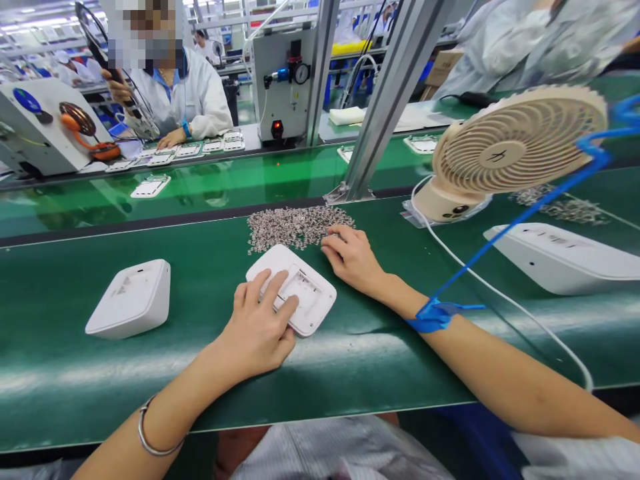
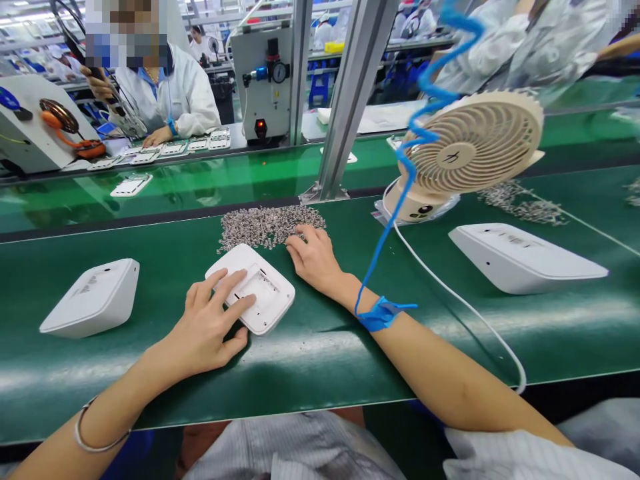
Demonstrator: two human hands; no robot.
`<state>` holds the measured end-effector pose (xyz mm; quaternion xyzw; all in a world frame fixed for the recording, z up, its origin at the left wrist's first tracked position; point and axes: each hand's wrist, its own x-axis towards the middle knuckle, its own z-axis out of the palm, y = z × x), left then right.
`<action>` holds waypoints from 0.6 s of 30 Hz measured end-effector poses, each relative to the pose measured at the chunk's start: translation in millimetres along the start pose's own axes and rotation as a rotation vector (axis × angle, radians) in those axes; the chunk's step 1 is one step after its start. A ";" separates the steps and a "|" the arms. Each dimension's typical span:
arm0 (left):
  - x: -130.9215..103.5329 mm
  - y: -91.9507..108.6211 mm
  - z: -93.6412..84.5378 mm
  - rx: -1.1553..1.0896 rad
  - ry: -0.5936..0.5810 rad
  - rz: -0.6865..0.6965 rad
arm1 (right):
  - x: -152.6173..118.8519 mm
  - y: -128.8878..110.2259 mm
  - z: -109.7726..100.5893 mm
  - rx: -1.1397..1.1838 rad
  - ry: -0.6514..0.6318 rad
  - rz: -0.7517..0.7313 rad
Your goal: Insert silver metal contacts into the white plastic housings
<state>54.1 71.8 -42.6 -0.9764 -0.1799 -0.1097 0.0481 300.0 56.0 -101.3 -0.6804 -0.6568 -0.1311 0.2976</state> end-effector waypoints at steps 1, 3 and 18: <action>0.2 0.6 0.6 0.021 0.024 -0.016 | -0.3 -3.4 -2.2 0.022 0.002 0.006; 0.4 2.0 2.8 0.059 0.067 -0.044 | -1.4 -12.4 -6.9 0.083 0.013 -0.005; 3.0 18.1 20.7 0.192 0.291 -0.016 | -7.0 -71.9 -22.8 0.535 -0.090 0.051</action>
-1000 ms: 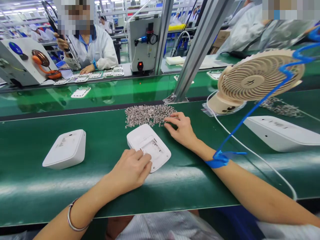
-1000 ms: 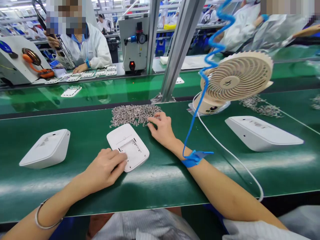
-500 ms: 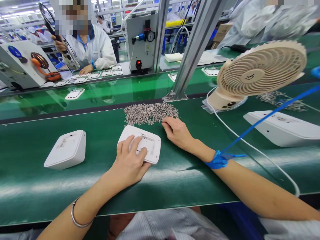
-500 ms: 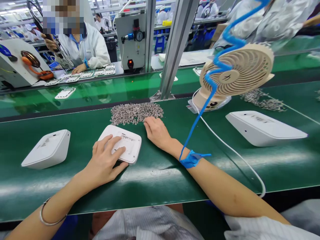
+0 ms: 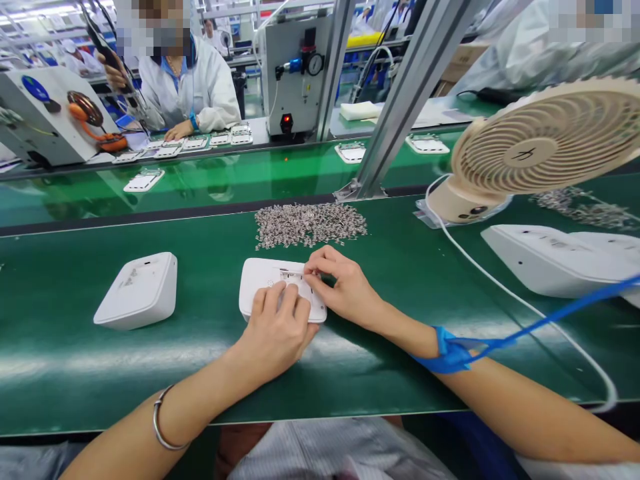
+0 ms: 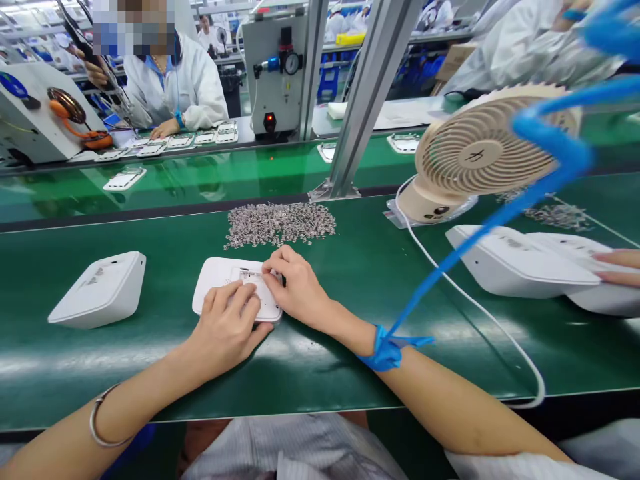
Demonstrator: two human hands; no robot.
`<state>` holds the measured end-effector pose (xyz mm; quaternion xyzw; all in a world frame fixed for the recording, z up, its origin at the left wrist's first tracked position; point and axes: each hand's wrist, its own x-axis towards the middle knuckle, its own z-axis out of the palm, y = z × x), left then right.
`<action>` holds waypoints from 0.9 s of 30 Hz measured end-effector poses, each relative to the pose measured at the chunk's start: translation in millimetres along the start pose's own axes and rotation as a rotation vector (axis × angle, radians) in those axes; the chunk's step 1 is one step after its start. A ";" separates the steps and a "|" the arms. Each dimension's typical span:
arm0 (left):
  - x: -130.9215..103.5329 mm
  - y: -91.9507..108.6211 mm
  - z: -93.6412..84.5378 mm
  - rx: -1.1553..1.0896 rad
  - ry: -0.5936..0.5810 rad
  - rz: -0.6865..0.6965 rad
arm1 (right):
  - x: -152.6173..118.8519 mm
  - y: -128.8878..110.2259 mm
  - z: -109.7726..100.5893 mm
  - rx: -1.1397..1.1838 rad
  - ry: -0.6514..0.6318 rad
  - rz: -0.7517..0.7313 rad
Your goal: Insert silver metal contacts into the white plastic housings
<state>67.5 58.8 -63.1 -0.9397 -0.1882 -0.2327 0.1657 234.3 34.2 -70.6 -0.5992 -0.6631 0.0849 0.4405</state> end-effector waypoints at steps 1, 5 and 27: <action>-0.1 0.4 0.1 0.002 0.000 0.002 | -0.1 -0.4 2.1 0.012 0.003 0.036; 0.3 1.5 1.1 0.014 0.018 -0.001 | 0.2 -1.6 7.9 0.028 0.030 0.120; 3.4 7.1 -2.9 0.099 -0.040 -0.009 | -4.7 -4.3 6.4 -0.053 0.043 0.068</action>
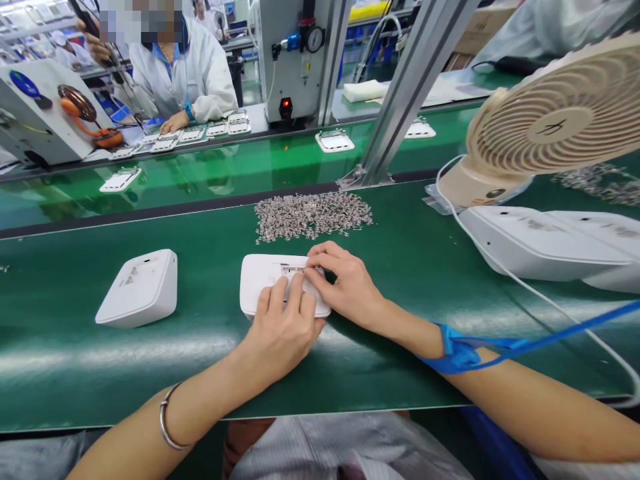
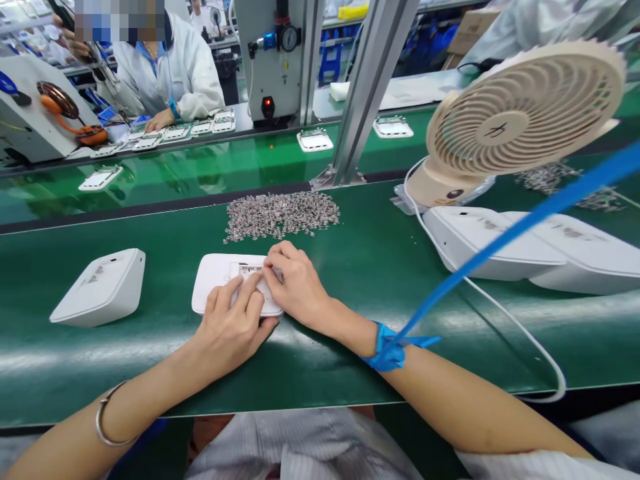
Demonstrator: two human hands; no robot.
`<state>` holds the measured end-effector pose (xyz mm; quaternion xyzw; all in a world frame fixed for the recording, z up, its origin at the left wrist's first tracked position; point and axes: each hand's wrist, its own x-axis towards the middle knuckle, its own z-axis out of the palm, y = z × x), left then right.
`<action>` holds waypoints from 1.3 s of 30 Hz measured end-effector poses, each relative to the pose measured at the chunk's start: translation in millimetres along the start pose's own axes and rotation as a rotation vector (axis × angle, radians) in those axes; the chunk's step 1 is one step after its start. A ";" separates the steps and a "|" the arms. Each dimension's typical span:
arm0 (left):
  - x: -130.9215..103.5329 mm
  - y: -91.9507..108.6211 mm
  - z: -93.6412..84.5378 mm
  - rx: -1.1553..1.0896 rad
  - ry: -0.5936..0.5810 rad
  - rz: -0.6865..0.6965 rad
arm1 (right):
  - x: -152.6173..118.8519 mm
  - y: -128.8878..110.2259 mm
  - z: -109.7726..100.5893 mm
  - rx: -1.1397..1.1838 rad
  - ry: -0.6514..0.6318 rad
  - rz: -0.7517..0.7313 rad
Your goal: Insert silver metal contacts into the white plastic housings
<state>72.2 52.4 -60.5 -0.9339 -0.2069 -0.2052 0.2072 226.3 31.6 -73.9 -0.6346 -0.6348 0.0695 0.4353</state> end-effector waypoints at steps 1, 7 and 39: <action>-0.2 0.1 -0.3 0.002 -0.002 -0.002 | -1.5 0.7 -1.9 0.033 -0.008 -0.004; 0.1 0.7 -2.7 0.006 -0.002 -0.015 | -8.7 3.8 -8.1 0.039 -0.048 -0.062; -1.3 -1.3 -8.4 -0.011 -0.139 0.012 | 0.1 -0.1 -17.6 -0.048 -0.083 -0.122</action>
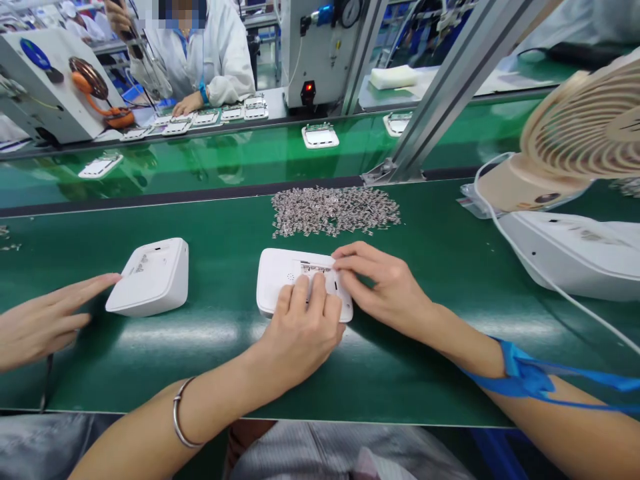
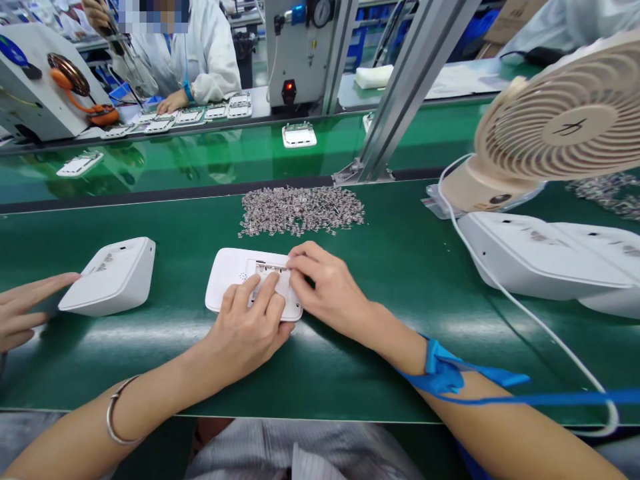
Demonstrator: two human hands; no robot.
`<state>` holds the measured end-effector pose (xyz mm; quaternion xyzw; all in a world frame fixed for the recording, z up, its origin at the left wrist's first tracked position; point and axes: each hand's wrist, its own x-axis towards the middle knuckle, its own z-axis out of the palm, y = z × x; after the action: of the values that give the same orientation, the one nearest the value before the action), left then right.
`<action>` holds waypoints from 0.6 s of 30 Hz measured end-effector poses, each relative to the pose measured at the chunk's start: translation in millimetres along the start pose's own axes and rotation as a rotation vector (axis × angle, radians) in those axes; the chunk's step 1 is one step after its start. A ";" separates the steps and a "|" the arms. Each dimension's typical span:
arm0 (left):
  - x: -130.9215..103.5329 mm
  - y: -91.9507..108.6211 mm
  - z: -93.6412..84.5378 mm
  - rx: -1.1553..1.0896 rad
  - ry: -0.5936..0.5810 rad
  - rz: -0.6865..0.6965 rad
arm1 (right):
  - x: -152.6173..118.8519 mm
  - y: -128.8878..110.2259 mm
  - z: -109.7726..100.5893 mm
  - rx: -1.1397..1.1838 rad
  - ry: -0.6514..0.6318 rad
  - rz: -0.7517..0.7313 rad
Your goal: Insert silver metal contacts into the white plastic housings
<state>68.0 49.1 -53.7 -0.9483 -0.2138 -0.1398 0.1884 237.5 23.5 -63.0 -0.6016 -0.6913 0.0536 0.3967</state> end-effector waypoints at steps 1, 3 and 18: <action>-0.1 -0.1 0.2 -0.011 0.001 -0.003 | 1.3 0.6 -1.8 0.039 0.050 0.063; -0.2 0.1 0.8 -0.026 0.009 -0.002 | 3.2 3.2 -6.5 0.072 0.161 0.175; 3.3 -33.8 -4.8 0.198 -0.066 -0.453 | -41.0 118.4 -114.9 -0.871 0.524 1.010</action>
<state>54.5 76.6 -38.2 -0.8573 -0.4394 -0.1257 0.2370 399.8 -26.6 -70.1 -0.9449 -0.1689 -0.1964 0.2003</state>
